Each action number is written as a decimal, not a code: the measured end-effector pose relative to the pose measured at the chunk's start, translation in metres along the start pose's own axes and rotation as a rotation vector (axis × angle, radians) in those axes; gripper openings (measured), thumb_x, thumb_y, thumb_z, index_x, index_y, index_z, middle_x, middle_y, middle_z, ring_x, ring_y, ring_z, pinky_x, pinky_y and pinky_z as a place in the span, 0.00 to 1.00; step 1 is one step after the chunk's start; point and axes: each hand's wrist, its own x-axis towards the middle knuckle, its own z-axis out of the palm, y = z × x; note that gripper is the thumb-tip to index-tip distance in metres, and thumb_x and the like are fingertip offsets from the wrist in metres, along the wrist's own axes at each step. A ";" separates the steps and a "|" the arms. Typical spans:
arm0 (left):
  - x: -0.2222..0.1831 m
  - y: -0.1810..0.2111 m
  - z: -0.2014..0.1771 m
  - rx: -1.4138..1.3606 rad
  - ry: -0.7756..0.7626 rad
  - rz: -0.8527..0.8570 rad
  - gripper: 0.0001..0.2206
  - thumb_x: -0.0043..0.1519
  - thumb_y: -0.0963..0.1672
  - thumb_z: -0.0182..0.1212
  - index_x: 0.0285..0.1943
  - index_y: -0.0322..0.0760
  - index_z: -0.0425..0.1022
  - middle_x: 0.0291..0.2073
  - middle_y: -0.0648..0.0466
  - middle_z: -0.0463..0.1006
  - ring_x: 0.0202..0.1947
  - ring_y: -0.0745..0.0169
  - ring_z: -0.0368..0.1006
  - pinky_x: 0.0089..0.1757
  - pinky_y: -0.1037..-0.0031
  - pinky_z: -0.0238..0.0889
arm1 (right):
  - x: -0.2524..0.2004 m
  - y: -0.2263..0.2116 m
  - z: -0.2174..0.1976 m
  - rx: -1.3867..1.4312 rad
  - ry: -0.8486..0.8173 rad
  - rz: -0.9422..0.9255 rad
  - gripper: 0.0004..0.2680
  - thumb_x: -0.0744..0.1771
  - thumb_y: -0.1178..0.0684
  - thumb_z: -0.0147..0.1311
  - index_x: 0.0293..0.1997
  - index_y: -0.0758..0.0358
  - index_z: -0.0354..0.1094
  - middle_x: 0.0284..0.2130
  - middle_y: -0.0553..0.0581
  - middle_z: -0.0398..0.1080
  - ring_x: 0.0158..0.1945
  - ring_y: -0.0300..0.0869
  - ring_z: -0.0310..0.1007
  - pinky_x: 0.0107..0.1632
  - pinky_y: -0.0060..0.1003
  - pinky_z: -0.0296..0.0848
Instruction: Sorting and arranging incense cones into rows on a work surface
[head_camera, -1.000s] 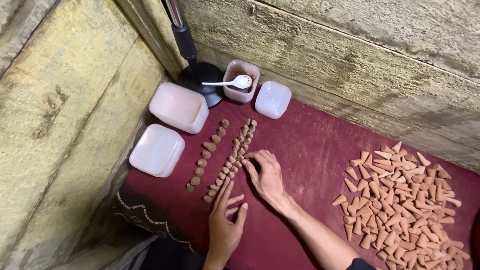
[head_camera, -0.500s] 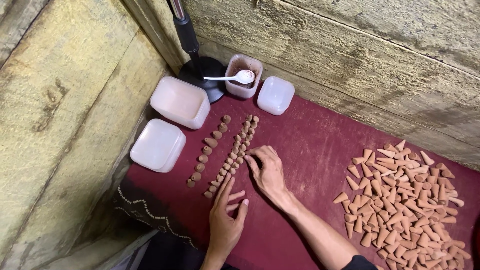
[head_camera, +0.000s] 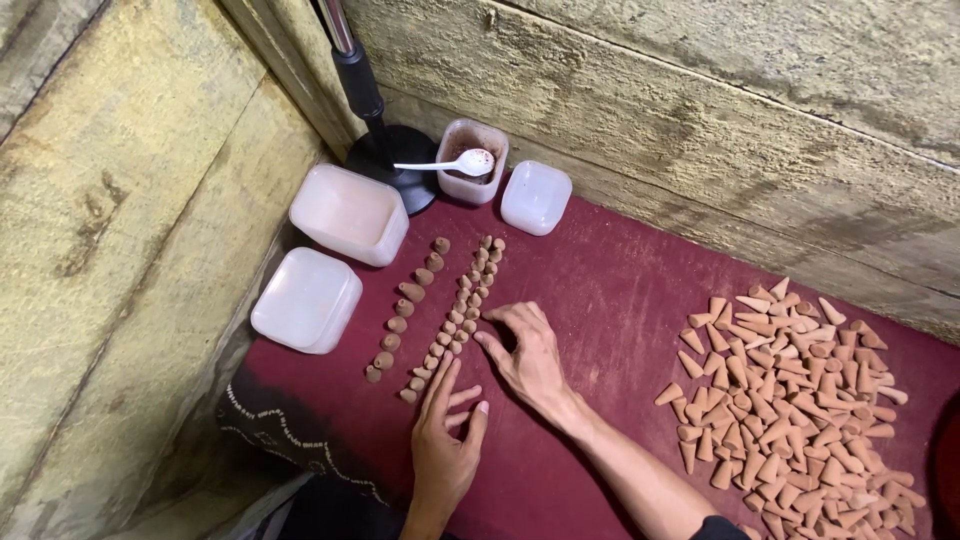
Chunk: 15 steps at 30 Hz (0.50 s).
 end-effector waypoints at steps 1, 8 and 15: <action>0.000 -0.001 0.000 0.001 0.005 0.012 0.29 0.58 0.39 0.62 0.72 0.37 0.63 0.72 0.52 0.65 0.51 0.60 0.83 0.42 0.75 0.84 | 0.001 0.000 0.001 0.011 0.004 0.000 0.14 0.68 0.42 0.56 0.49 0.62 0.73 0.42 0.57 0.77 0.45 0.42 0.75 0.54 0.43 0.72; 0.001 -0.001 0.002 0.018 0.020 0.020 0.29 0.58 0.40 0.63 0.72 0.38 0.64 0.72 0.53 0.65 0.50 0.61 0.83 0.41 0.74 0.84 | 0.004 0.001 0.003 0.002 -0.021 0.026 0.14 0.67 0.41 0.56 0.47 0.61 0.76 0.39 0.53 0.74 0.42 0.40 0.67 0.46 0.40 0.67; 0.001 -0.006 0.005 -0.007 0.059 0.090 0.28 0.57 0.38 0.64 0.70 0.35 0.66 0.72 0.50 0.66 0.48 0.60 0.85 0.38 0.75 0.84 | 0.006 0.001 -0.003 0.032 -0.076 0.074 0.15 0.68 0.40 0.55 0.47 0.62 0.75 0.41 0.53 0.74 0.45 0.41 0.68 0.52 0.44 0.68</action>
